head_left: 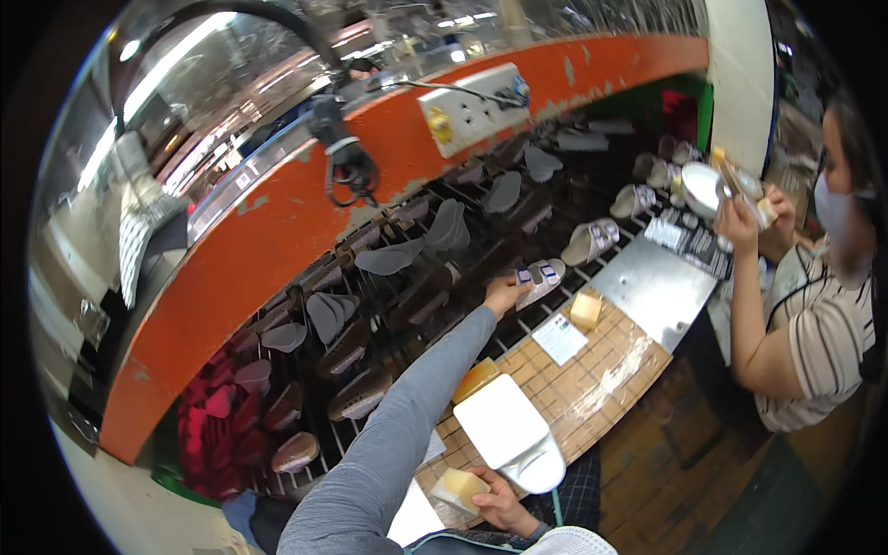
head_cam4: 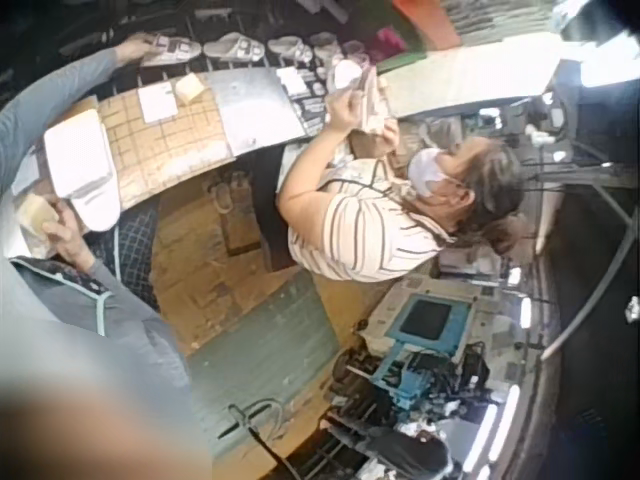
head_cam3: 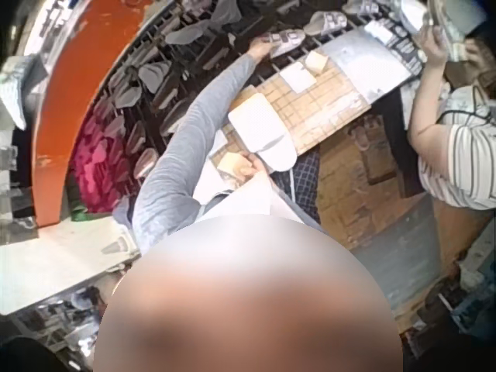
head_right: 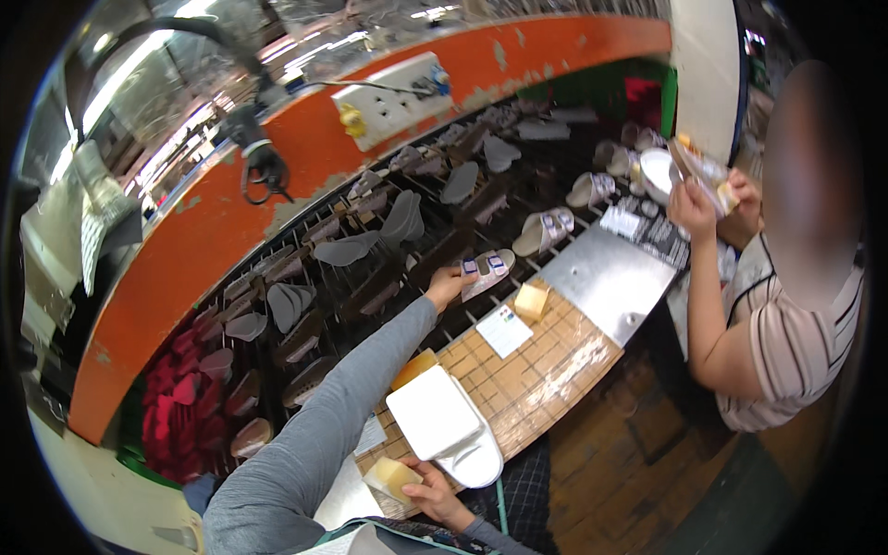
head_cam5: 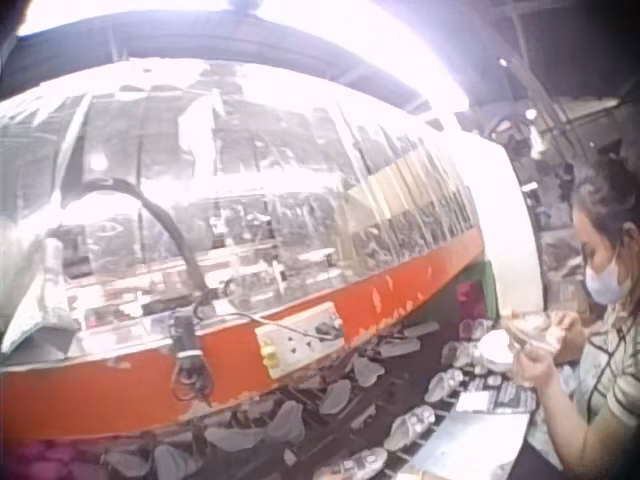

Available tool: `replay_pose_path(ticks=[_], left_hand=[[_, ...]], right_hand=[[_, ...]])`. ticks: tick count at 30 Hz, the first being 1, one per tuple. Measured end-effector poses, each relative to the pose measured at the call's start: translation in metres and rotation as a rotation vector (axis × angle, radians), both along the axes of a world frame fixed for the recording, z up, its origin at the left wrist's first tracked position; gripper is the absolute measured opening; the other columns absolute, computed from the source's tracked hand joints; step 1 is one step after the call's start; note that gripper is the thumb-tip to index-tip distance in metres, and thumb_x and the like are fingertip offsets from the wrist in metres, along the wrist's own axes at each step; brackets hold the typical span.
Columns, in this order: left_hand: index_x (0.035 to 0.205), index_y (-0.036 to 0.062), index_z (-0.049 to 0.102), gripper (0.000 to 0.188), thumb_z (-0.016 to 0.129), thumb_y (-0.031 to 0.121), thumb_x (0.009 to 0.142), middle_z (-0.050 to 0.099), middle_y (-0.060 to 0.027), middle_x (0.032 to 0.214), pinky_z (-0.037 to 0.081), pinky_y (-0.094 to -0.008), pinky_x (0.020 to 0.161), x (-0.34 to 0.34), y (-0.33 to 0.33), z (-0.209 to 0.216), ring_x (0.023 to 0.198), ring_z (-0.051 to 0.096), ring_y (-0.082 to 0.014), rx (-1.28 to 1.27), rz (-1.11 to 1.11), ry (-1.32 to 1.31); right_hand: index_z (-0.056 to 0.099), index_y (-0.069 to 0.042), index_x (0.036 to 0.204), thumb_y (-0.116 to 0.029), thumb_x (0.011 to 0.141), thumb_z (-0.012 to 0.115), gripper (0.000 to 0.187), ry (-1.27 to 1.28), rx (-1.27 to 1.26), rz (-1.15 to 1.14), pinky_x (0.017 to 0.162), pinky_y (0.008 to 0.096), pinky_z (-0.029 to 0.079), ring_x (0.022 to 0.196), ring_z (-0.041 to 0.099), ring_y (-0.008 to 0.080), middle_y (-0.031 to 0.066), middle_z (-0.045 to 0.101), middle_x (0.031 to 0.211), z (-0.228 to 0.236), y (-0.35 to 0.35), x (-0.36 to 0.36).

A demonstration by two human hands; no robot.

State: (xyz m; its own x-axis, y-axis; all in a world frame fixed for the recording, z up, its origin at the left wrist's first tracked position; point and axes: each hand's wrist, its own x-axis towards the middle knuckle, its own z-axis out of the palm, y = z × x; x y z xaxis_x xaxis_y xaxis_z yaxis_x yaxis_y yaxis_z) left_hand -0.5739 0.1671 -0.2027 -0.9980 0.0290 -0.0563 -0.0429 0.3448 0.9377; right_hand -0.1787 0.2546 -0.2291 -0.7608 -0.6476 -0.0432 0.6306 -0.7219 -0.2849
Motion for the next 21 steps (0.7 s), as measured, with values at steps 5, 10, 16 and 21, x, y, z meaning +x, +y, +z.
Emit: replay_pose_path(ticks=[5,10,16,21], left_hand=[[0.105,-0.0005,0.063,0.028,0.067,0.022,0.088,0.067,-0.0068,0.094,0.050,-0.0296,0.075,0.085,-0.032,0.099,0.081,0.064,-0.0131,0.732,0.004,0.161],[0.093,-0.0014,0.067,0.024,0.066,0.022,0.087,0.066,-0.0031,0.082,0.046,-0.0255,0.067,0.256,-0.079,0.150,0.073,0.061,-0.0114,0.762,0.279,0.608],[0.080,-0.0010,0.071,0.011,0.072,0.010,0.077,0.063,-0.0091,0.063,0.041,-0.0284,0.050,0.421,-0.101,0.112,0.055,0.057,-0.0137,-0.302,0.607,0.673],[0.079,-0.0015,0.070,0.014,0.072,0.012,0.076,0.066,-0.0180,0.074,0.051,-0.0346,0.072,0.483,-0.107,0.064,0.075,0.066,-0.0323,-0.453,0.337,0.460]], right_hand=[[0.046,-0.006,0.126,-0.001,0.075,0.062,0.054,0.051,0.049,-0.027,0.103,0.0406,0.040,0.117,0.051,0.0256,0.0117,0.053,0.124,-0.012,-0.002,-0.001],[0.050,-0.007,0.122,0.000,0.074,0.064,0.051,0.045,-0.042,-0.050,0.102,0.0402,0.041,0.114,0.054,0.0248,0.0098,0.057,0.120,-0.017,-0.002,-0.001],[0.047,-0.005,0.125,-0.007,0.067,0.069,0.062,0.149,0.121,-0.153,0.098,0.0382,0.045,0.110,0.056,0.0256,0.0111,0.058,0.115,0.016,0.005,0.012],[0.046,-0.003,0.119,-0.006,0.065,0.076,0.062,0.619,0.713,-0.396,0.091,0.0340,0.045,0.104,0.055,0.0208,0.0096,0.055,0.110,0.064,0.055,0.031]])
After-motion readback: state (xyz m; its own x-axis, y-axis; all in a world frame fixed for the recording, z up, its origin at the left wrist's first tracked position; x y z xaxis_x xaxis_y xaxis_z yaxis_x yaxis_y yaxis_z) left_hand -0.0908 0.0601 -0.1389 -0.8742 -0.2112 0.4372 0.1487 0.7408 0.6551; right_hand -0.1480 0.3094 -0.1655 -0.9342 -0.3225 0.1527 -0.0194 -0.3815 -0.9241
